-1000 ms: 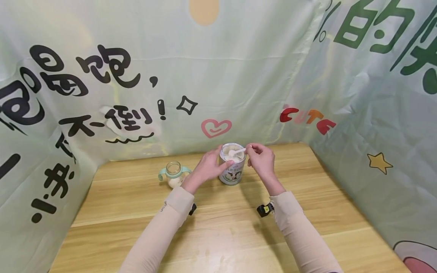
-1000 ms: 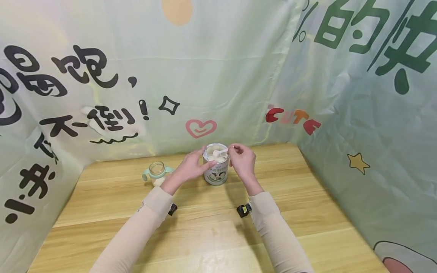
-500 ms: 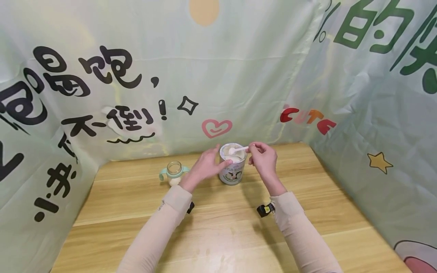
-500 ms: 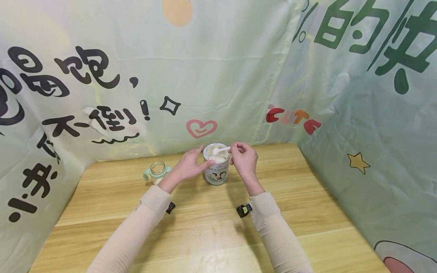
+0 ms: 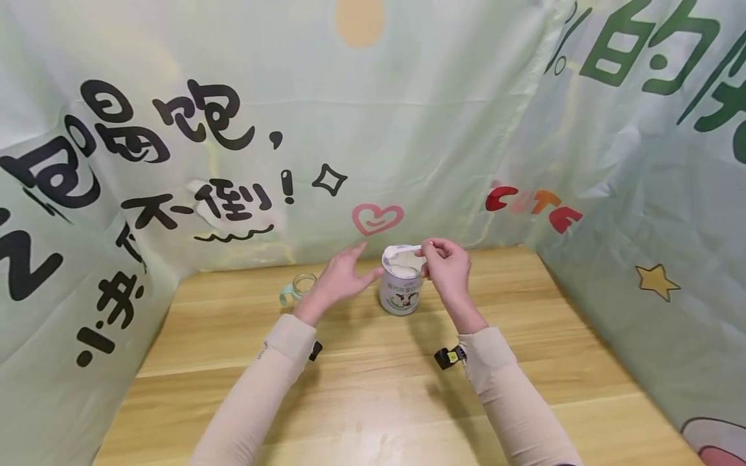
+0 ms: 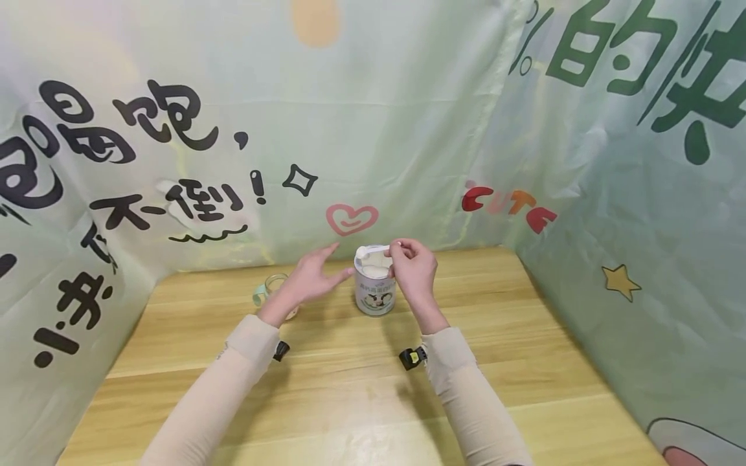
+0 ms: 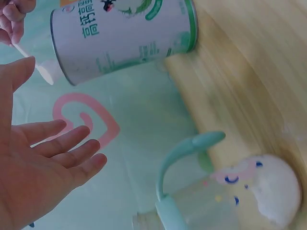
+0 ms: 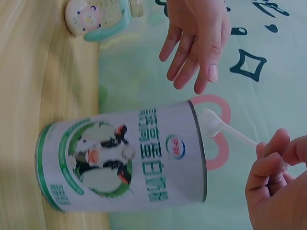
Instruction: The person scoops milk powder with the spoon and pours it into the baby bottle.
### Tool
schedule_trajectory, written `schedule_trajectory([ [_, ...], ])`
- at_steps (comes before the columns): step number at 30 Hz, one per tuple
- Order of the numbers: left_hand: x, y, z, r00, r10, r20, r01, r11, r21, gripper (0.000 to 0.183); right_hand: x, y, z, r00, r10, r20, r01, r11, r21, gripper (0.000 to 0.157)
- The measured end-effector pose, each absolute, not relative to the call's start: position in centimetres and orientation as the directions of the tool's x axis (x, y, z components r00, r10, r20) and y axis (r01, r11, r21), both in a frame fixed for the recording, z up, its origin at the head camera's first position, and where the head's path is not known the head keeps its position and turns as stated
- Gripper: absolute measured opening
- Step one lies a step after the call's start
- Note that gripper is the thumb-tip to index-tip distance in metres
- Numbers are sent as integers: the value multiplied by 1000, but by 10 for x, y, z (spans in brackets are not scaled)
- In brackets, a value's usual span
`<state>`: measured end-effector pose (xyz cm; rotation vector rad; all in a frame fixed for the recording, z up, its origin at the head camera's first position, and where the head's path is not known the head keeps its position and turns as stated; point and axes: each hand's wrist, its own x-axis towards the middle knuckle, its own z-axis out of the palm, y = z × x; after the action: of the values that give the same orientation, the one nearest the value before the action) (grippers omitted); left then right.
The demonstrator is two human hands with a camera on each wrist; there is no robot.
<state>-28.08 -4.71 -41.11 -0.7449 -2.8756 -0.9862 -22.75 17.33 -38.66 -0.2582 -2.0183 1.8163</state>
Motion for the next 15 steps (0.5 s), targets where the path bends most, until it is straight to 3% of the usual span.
schedule_trajectory([
  [15, -282, -91, -415, -905, 379, 192, 415, 697, 585, 82, -236, 143, -388, -924, 337, 181, -164, 77, -983, 21],
])
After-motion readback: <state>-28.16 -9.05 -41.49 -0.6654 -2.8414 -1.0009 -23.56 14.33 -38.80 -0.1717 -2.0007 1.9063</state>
